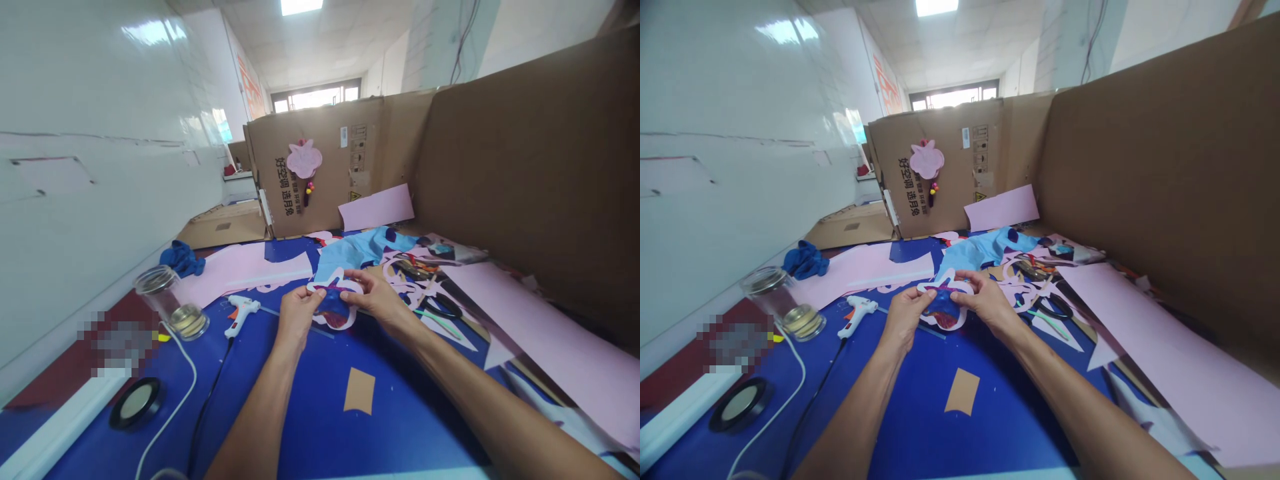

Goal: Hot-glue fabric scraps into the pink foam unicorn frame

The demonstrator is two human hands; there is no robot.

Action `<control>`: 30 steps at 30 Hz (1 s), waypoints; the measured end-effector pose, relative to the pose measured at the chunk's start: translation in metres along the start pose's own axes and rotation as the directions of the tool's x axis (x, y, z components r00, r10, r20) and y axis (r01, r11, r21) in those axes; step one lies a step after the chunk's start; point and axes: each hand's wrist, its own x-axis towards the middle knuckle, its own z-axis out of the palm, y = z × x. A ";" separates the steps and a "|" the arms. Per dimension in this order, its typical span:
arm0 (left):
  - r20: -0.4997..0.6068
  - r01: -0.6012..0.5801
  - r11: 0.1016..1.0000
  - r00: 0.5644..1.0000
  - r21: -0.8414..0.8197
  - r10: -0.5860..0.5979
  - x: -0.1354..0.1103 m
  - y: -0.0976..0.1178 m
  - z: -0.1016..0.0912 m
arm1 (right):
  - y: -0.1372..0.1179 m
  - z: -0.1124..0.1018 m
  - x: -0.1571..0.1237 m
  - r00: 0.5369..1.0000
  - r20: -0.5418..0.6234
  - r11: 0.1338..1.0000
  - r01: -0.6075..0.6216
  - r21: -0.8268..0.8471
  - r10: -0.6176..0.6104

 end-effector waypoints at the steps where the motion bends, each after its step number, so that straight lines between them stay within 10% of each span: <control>1: 0.003 -0.002 1.000 1.000 0.006 0.002 0.000 0.000 0.000 | -0.001 0.001 0.000 1.000 -0.002 1.000 0.005 -0.006 -0.005; 30: 0.055 -0.006 0.999 0.998 0.053 0.003 -0.001 -0.006 0.002 | -0.012 0.005 -0.006 0.999 -0.042 0.998 0.009 -0.063 -0.012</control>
